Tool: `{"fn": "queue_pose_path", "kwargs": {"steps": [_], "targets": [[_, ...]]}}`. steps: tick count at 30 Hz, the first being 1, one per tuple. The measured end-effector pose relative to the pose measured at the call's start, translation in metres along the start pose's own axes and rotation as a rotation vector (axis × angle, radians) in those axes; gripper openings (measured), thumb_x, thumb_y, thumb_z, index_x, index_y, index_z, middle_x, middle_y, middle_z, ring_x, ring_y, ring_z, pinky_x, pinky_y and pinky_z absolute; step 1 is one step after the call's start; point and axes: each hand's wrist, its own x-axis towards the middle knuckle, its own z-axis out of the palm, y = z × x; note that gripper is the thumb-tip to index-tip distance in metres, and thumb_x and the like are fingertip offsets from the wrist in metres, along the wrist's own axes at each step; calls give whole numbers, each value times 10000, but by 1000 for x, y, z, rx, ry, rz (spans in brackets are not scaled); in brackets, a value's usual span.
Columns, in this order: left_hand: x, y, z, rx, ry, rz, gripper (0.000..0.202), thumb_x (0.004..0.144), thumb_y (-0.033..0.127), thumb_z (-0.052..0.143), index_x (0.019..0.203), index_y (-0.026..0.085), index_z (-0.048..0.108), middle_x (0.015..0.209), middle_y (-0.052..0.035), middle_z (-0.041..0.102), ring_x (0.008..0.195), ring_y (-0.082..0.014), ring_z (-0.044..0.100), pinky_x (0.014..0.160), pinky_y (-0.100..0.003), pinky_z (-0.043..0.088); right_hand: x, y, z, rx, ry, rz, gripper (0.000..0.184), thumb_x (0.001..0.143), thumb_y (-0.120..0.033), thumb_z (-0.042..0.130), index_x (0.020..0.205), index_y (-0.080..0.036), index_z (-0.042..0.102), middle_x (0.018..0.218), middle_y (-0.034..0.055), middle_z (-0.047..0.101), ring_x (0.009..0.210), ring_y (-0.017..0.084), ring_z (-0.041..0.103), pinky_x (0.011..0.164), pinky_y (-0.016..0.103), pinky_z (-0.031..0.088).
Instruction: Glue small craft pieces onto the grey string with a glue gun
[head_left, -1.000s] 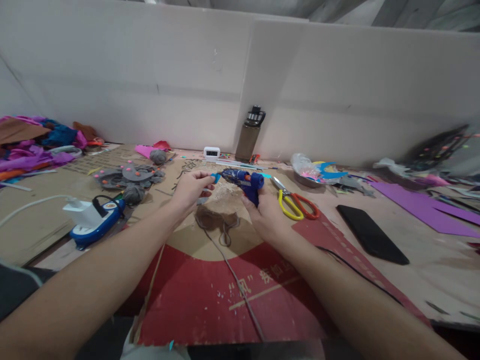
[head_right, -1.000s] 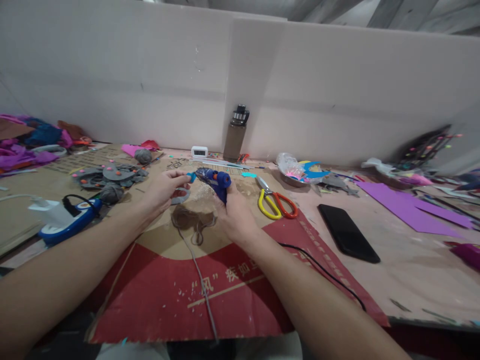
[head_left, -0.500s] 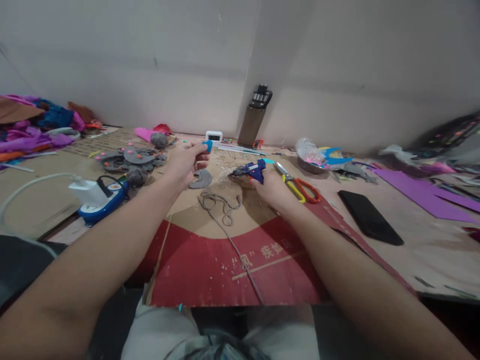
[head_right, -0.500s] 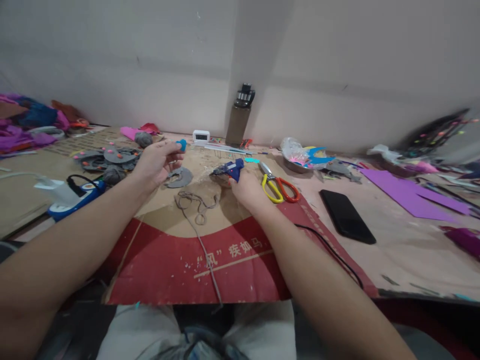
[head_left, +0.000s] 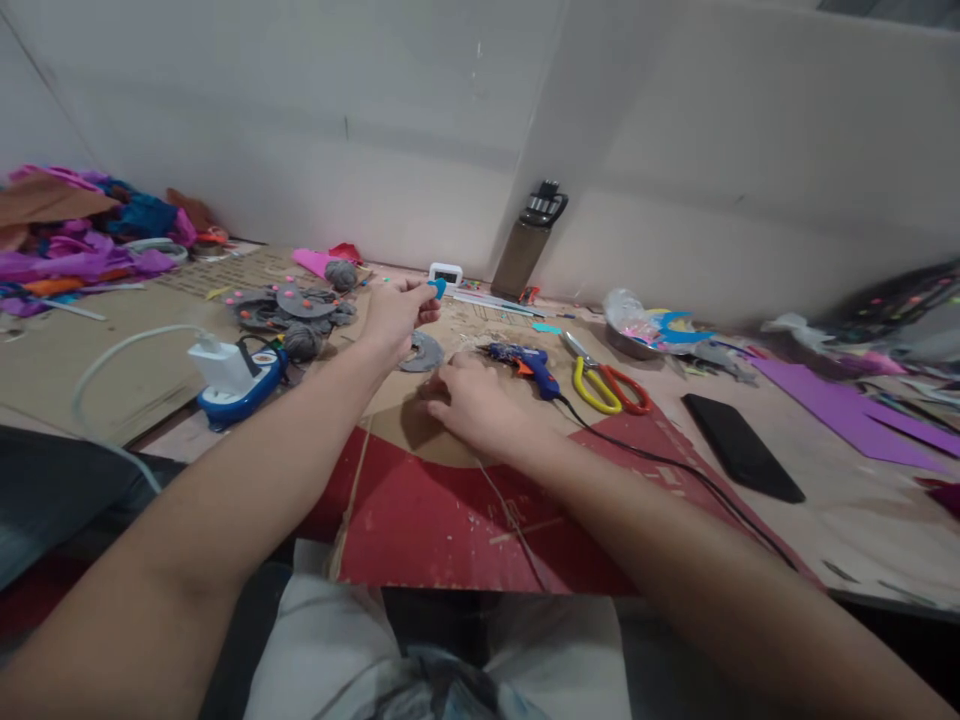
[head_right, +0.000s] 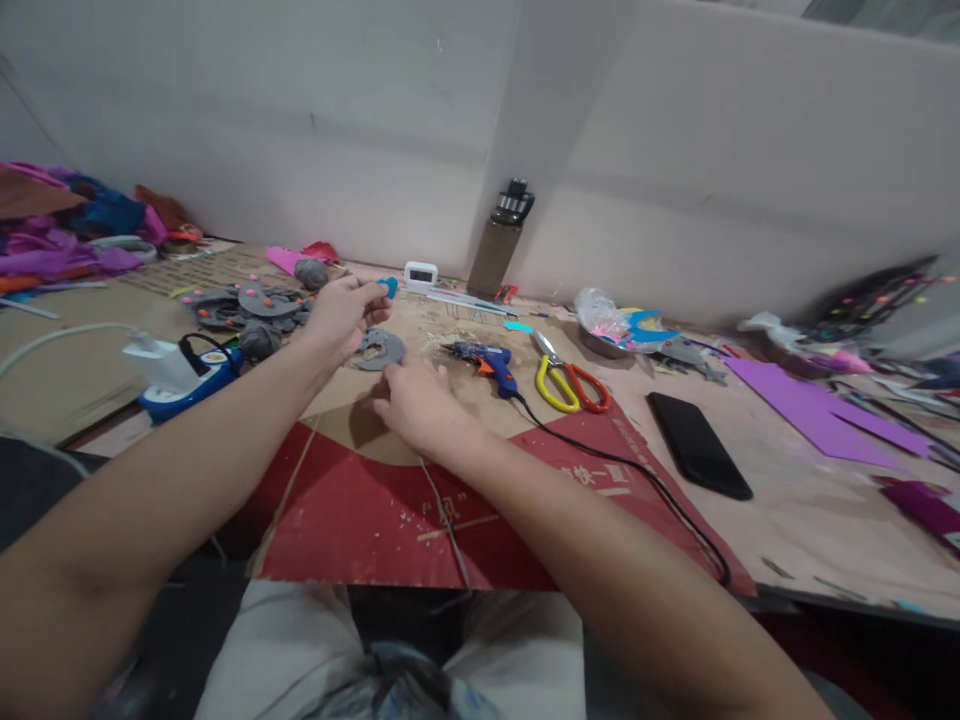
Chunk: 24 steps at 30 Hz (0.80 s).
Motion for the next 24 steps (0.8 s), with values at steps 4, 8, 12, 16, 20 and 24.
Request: {"fn": "queue_pose_path", "kwargs": {"steps": [4, 8, 12, 16, 20, 24], "targets": [[-3, -1, 2, 4, -13, -3, 103, 717, 98, 623, 659, 145, 553, 603, 14, 561, 546, -68, 536, 537, -189, 452, 10, 0, 12, 40, -146, 38, 132, 791, -237, 585, 684, -184, 641, 766, 77, 625, 660, 167, 527, 644, 321, 379], [-4, -1, 3, 48, -22, 5, 91, 722, 102, 613, 664, 148, 560, 590, 9, 568, 536, -67, 533, 493, -171, 407, 13, 11, 12, 219, -88, 2, 165, 783, -192, 532, 620, -195, 561, 651, 40, 598, 577, 140, 487, 593, 295, 372], [-3, -1, 2, 70, -41, 10, 88, 722, 116, 618, 662, 148, 562, 544, 16, 551, 468, -57, 484, 431, -164, 341, 11, 30, -2, 524, 175, 94, 115, 811, -235, 500, 700, -203, 503, 723, 21, 608, 683, 145, 543, 678, 304, 440], [-6, -3, 6, 95, -112, -43, 90, 721, 130, 642, 665, 130, 571, 539, 9, 561, 443, -48, 472, 418, -155, 345, 6, 44, -19, 1120, 263, 193, 113, 823, -262, 507, 759, -211, 429, 724, -24, 596, 572, 90, 540, 645, 298, 508], [-15, -4, 13, 76, -146, -147, 130, 698, 91, 673, 670, 123, 551, 608, -14, 610, 525, -72, 574, 545, -188, 485, 4, 52, -29, 1268, 291, 204, 191, 746, -249, 616, 876, -206, 482, 686, -49, 592, 495, 58, 488, 573, 250, 502], [-23, -6, 18, 57, -193, -203, 140, 709, 68, 664, 668, 127, 544, 607, -12, 617, 577, -95, 627, 649, -241, 544, 6, 66, -33, 1149, 335, 211, 157, 748, -300, 605, 847, -188, 560, 724, -22, 597, 536, 64, 535, 559, 223, 482]]}}
